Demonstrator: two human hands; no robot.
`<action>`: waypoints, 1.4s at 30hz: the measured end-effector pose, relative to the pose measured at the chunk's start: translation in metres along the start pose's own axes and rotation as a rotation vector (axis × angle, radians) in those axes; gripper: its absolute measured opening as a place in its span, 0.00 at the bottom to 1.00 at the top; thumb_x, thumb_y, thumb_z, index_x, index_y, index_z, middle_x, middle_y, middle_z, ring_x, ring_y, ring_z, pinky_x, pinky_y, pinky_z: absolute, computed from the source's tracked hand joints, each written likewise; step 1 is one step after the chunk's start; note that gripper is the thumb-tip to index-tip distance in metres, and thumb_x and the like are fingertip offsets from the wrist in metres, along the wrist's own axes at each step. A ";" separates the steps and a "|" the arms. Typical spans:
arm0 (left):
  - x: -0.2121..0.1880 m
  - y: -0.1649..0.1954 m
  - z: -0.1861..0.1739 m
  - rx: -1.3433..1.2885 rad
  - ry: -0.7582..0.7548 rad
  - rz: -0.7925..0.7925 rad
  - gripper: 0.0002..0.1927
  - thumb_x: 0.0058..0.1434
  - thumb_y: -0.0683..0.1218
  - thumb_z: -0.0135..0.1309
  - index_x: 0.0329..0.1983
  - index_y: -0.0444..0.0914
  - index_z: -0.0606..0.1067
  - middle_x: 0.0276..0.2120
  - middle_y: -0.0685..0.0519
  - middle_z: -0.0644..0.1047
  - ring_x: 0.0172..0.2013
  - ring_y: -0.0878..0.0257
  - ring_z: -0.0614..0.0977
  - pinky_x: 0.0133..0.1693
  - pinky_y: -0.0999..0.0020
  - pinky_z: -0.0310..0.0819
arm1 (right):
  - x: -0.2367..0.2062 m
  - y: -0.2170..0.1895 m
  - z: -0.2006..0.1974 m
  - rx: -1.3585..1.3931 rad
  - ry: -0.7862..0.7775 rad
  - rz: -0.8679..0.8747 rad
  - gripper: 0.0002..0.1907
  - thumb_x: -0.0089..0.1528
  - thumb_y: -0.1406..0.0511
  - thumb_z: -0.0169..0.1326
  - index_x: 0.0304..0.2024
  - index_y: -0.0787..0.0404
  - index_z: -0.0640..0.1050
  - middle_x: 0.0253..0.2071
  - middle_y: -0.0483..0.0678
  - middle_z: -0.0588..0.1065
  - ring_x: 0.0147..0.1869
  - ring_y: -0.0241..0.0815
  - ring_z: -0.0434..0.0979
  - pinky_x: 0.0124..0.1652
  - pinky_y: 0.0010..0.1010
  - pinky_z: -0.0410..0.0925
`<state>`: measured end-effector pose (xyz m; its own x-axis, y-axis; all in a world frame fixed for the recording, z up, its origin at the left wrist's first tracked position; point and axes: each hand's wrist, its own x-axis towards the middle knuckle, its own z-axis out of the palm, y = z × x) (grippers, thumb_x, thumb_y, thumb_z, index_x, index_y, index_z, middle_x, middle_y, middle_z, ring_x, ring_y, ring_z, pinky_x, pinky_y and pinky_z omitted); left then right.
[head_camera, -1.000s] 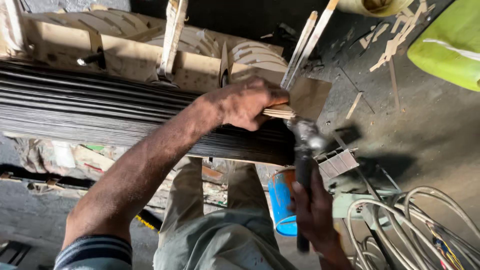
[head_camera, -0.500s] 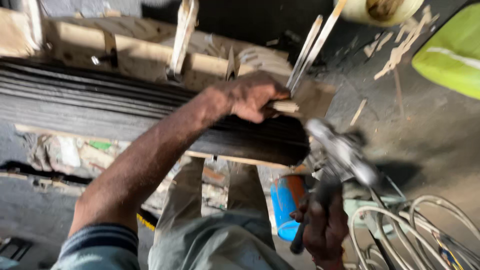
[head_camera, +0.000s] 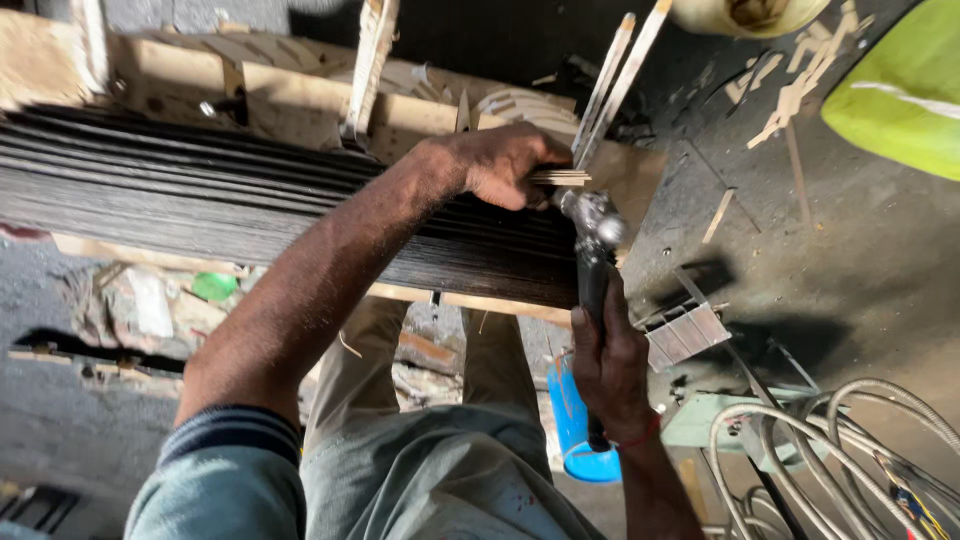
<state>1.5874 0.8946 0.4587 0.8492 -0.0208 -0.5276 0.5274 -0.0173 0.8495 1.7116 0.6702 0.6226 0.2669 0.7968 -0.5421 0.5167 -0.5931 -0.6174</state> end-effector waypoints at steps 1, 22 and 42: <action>0.000 0.000 -0.002 0.059 0.045 0.032 0.29 0.55 0.41 0.53 0.63 0.41 0.73 0.51 0.47 0.82 0.50 0.56 0.83 0.54 0.59 0.78 | 0.001 -0.002 0.001 0.136 0.029 0.068 0.30 0.70 0.65 0.48 0.73 0.65 0.61 0.25 0.45 0.70 0.22 0.33 0.70 0.24 0.28 0.66; -0.133 -0.014 -0.023 -1.162 0.336 0.503 0.16 0.69 0.32 0.47 0.60 0.27 0.73 0.50 0.41 0.81 0.55 0.54 0.84 0.59 0.61 0.82 | -0.059 -0.057 0.100 0.823 0.433 0.009 0.30 0.66 0.65 0.56 0.67 0.65 0.60 0.37 0.48 0.71 0.28 0.34 0.70 0.31 0.35 0.77; -0.292 -0.008 0.002 -0.694 0.673 -0.185 0.16 0.64 0.45 0.61 0.52 0.33 0.75 0.39 0.45 0.82 0.39 0.59 0.84 0.39 0.64 0.81 | 0.011 -0.165 0.167 0.873 0.174 0.075 0.31 0.63 0.68 0.62 0.66 0.66 0.64 0.33 0.41 0.71 0.36 0.30 0.69 0.41 0.21 0.65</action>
<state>1.3350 0.8986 0.6067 0.4760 0.5006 -0.7230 0.3692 0.6325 0.6810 1.4931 0.7578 0.6232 0.4314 0.7164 -0.5484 -0.2918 -0.4643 -0.8362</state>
